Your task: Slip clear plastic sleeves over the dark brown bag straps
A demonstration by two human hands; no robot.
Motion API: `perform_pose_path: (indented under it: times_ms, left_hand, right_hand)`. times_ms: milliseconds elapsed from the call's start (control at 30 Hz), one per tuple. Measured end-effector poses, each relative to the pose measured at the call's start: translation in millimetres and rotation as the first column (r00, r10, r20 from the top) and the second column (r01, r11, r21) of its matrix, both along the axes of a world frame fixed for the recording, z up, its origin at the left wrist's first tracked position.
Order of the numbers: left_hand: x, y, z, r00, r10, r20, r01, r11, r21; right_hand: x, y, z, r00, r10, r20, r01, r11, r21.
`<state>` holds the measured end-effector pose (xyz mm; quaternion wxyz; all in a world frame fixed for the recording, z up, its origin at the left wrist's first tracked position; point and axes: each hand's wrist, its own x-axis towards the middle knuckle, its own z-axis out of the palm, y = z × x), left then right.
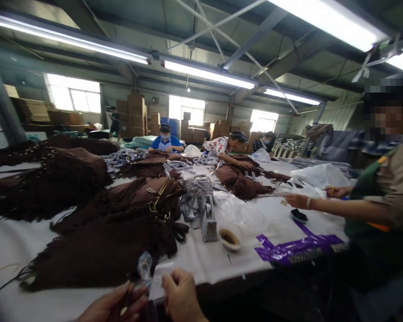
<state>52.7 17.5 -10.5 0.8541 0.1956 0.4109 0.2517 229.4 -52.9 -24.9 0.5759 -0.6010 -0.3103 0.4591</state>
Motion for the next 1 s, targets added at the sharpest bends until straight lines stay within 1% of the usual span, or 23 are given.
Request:
perform_pose_path:
  times_ms: [33,100,200,300,400,467,533,600,633,667,700,733,800,867,933,1000]
  left_hand:
    - [-3.6,-2.4,0.3,1.000,-0.018,0.020,0.017,1.000,0.013]
    - [-10.4,-7.2,-1.6,0.996,-0.048,0.079,0.045,0.998,0.035]
    - [-16.4,-11.1,-9.1,0.984,-0.054,0.171,0.042,0.996,0.075]
    - [-16.0,-12.1,-16.4,0.985,-0.058,0.165,0.040,0.993,0.113]
    - [-12.3,-14.4,-20.9,0.993,-0.056,0.108,0.036,0.983,0.181]
    - [-10.2,-16.2,-24.2,0.998,-0.047,0.045,0.035,0.972,0.232]
    - [-8.8,-17.4,-28.3,0.999,-0.026,-0.021,0.031,0.959,0.282]
    - [-7.5,-18.5,-32.1,0.998,-0.010,-0.070,0.031,0.948,0.316]
    - [-7.0,-19.2,-33.3,0.997,-0.004,-0.081,0.030,0.946,0.322]
    - [-6.7,-19.9,-33.9,0.997,-0.001,-0.083,0.028,0.946,0.322]
    - [-6.7,-20.7,-33.7,0.997,-0.003,-0.077,0.027,0.947,0.320]
    - [-7.2,-21.3,-32.7,0.998,-0.003,-0.067,0.024,0.948,0.319]
    - [-9.7,-21.9,-29.0,0.999,0.000,-0.041,0.013,0.950,0.311]
    - [-13.8,-21.0,-23.7,1.000,-0.003,-0.022,0.009,0.956,0.293]
    - [-17.5,-18.6,-18.0,1.000,0.003,-0.010,0.000,0.963,0.268]
    - [-18.4,-15.4,-13.3,1.000,0.005,0.000,-0.005,0.970,0.244]
  right_hand:
    - [-16.1,-0.8,-1.8,1.000,0.020,-0.005,-0.020,1.000,-0.020]
    - [-38.9,-6.9,-2.9,0.999,0.051,0.004,-0.051,0.998,-0.038]
    - [-53.6,-18.4,-6.1,0.993,0.113,0.030,-0.111,0.991,-0.068]
    - [-57.5,-26.9,-15.6,0.985,0.164,0.052,-0.156,0.980,-0.124]
    - [-58.9,-34.6,-21.1,0.979,0.189,0.083,-0.173,0.970,-0.169]
    - [-57.3,-36.2,-18.2,0.973,0.201,0.113,-0.182,0.970,-0.164]
    - [-53.0,-32.2,-11.2,0.957,0.201,0.207,-0.184,0.978,-0.102]
    - [-46.7,-22.9,-4.0,0.914,0.184,0.361,-0.181,0.983,-0.042]
    - [-43.5,-17.1,-1.8,0.885,0.177,0.431,-0.179,0.983,-0.037]
    - [-40.7,-11.1,-0.9,0.861,0.179,0.477,-0.177,0.983,-0.049]
    - [-38.2,-5.6,-1.6,0.853,0.188,0.487,-0.179,0.982,-0.066]
    - [-36.3,-1.0,-3.7,0.864,0.203,0.462,-0.187,0.979,-0.081]
    - [-33.4,3.9,-10.8,0.911,0.225,0.345,-0.204,0.974,-0.097]
    - [-31.4,2.6,-18.2,0.944,0.226,0.240,-0.205,0.973,-0.110]
    - [-30.4,-3.2,-22.5,0.951,0.222,0.215,-0.197,0.972,-0.131]
    - [-30.8,-10.9,-22.6,0.943,0.217,0.252,-0.185,0.972,-0.144]
